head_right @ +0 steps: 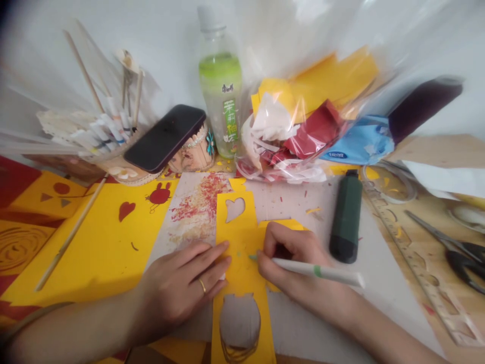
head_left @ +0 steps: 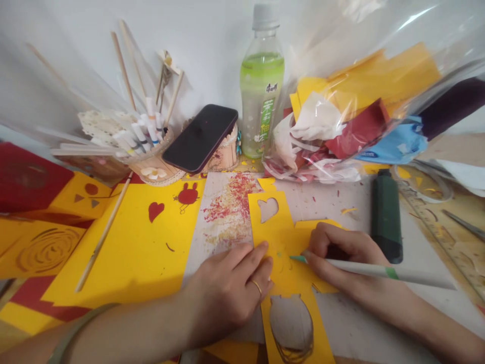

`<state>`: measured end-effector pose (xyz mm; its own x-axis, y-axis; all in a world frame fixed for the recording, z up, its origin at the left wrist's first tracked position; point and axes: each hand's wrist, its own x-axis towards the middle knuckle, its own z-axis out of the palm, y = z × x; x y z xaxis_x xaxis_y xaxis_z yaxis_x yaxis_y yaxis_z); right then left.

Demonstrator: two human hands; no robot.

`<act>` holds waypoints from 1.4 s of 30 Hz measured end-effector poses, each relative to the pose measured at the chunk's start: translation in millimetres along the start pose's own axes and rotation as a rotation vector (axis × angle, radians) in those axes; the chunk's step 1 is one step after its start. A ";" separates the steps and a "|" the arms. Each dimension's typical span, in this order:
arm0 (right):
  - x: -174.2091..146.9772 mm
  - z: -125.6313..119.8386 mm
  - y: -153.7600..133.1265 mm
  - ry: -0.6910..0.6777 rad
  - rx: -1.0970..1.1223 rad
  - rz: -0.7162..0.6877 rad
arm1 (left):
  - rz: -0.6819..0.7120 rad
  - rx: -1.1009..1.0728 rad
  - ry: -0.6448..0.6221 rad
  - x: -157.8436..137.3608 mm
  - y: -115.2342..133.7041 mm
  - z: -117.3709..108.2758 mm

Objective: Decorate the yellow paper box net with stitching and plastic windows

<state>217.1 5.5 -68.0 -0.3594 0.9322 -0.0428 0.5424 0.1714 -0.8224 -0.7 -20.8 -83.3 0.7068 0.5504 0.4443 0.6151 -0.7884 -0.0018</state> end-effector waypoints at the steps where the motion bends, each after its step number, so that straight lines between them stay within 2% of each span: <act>1: 0.1 0.2 -0.4 -0.003 -0.002 -0.003 | 0.002 0.001 0.001 0.1 0.0 -0.1; 12: 0.6 2.0 -2.0 0.028 0.042 -0.007 | 0.007 0.003 0.007 1.5 -0.6 -1.4; 29: -0.3 2.4 -2.1 -0.021 -0.009 -0.026 | 0.008 0.005 0.001 1.2 -0.6 -1.0; 42: -3.6 2.2 1.7 -0.070 0.051 -0.037 | 0.004 -0.004 0.011 2.4 -1.3 -1.7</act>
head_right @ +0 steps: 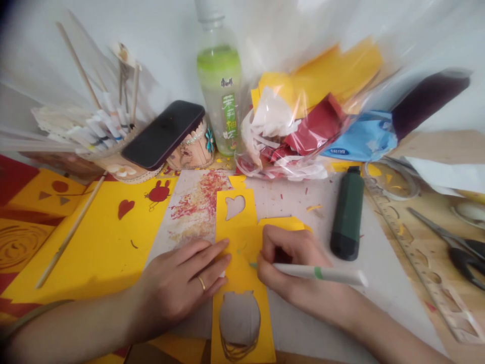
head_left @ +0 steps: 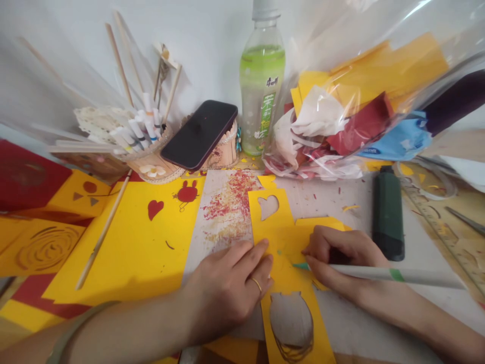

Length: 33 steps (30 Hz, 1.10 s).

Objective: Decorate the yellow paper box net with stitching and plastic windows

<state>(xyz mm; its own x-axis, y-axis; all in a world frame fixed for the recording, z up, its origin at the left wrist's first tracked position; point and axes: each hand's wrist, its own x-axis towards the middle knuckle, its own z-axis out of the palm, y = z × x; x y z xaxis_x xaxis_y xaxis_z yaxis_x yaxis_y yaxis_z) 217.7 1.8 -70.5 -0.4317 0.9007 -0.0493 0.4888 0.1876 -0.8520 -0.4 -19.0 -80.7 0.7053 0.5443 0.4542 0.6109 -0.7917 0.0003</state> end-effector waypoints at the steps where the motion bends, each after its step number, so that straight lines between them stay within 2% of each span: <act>1: 0.0 -0.2 -0.1 -0.006 0.004 0.004 | 0.000 0.000 0.001 -0.1 0.1 0.0; 10: -0.1 1.4 1.0 -0.031 0.033 0.021 | -0.003 -0.002 -0.003 0.5 0.6 0.6; 19: 6.3 0.6 -6.5 0.047 0.052 0.022 | -0.006 0.007 0.008 -0.5 0.3 0.8; 33: 3.9 0.8 -2.7 0.007 -0.016 0.009 | -0.004 0.009 0.012 -0.2 0.3 0.6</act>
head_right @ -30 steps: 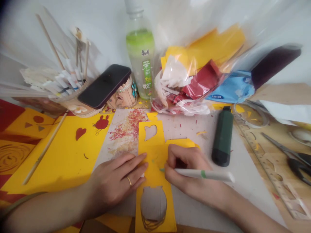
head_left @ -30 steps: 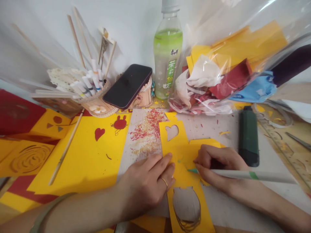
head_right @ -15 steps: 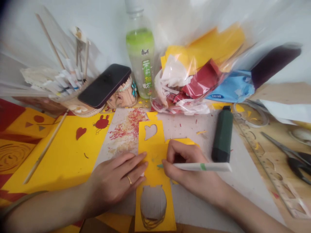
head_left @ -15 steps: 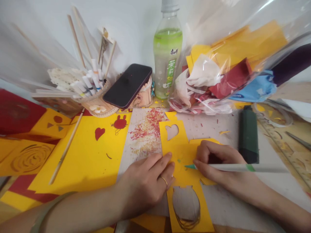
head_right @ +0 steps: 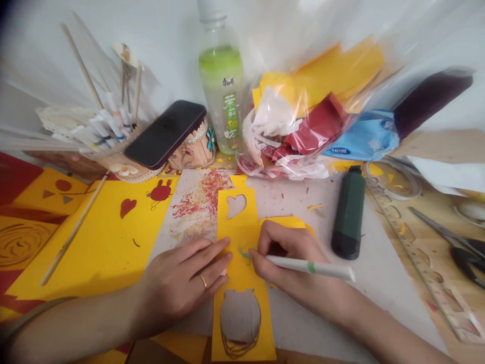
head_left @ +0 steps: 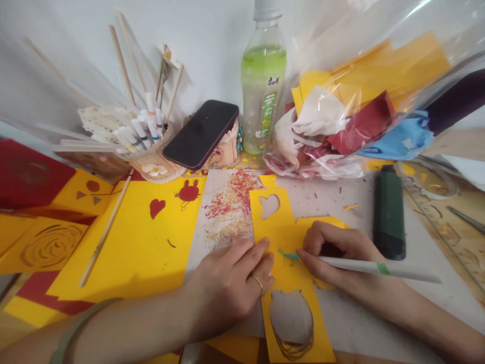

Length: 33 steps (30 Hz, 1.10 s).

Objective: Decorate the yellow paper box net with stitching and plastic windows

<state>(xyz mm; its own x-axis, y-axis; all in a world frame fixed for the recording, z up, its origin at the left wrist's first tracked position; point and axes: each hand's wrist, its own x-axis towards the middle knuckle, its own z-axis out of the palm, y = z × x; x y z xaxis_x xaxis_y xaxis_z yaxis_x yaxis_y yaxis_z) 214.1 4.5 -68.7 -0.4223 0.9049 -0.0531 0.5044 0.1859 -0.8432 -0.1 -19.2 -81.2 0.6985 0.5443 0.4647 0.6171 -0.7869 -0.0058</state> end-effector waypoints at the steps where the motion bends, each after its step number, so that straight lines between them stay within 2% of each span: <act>1: 0.1 0.3 0.6 -0.004 0.002 -0.003 | 0.001 -0.003 -0.002 -0.1 -0.1 0.4; 11: 1.1 -0.2 -1.8 0.058 0.000 -0.023 | 0.002 0.003 -0.015 -1.5 0.0 0.2; 33: 0.6 4.2 -1.8 -0.087 0.068 0.014 | 0.004 -0.003 -0.015 -0.2 0.0 -0.6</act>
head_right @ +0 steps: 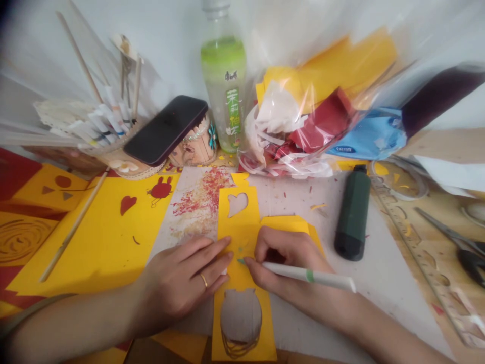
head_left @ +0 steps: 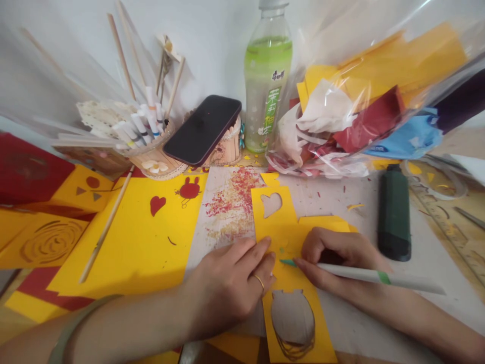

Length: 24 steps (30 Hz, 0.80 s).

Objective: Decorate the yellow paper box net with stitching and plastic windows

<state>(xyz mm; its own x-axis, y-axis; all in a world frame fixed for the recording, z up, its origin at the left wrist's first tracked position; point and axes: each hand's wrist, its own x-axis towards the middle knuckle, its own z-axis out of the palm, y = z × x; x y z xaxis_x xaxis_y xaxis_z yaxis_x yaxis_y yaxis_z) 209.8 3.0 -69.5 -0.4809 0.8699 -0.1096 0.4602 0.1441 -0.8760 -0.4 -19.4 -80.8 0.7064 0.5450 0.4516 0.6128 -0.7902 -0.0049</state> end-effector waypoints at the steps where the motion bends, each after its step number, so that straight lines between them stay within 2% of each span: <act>1: 0.3 0.0 -0.2 -0.009 0.008 -0.009 | 0.000 -0.001 -0.003 0.1 -0.1 0.0; 9: -2.3 -2.5 -2.5 -0.038 0.003 -0.015 | 0.008 0.001 -0.013 0.7 -0.9 -0.1; 17: -2.3 -3.4 5.2 0.067 -0.087 -0.042 | 0.000 0.002 -0.004 -0.5 0.2 -0.2; 24: -2.3 -2.8 3.5 0.084 -0.071 -0.025 | -0.004 0.002 0.010 -1.0 0.0 1.0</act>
<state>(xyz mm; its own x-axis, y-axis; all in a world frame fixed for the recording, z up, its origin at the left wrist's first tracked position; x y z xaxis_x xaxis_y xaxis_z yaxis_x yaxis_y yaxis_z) 214.5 2.9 -70.9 -0.4301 0.9016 -0.0463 0.5023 0.1964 -0.8421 -0.8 -19.7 -82.2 0.7001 0.5457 0.4604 0.6168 -0.7871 -0.0049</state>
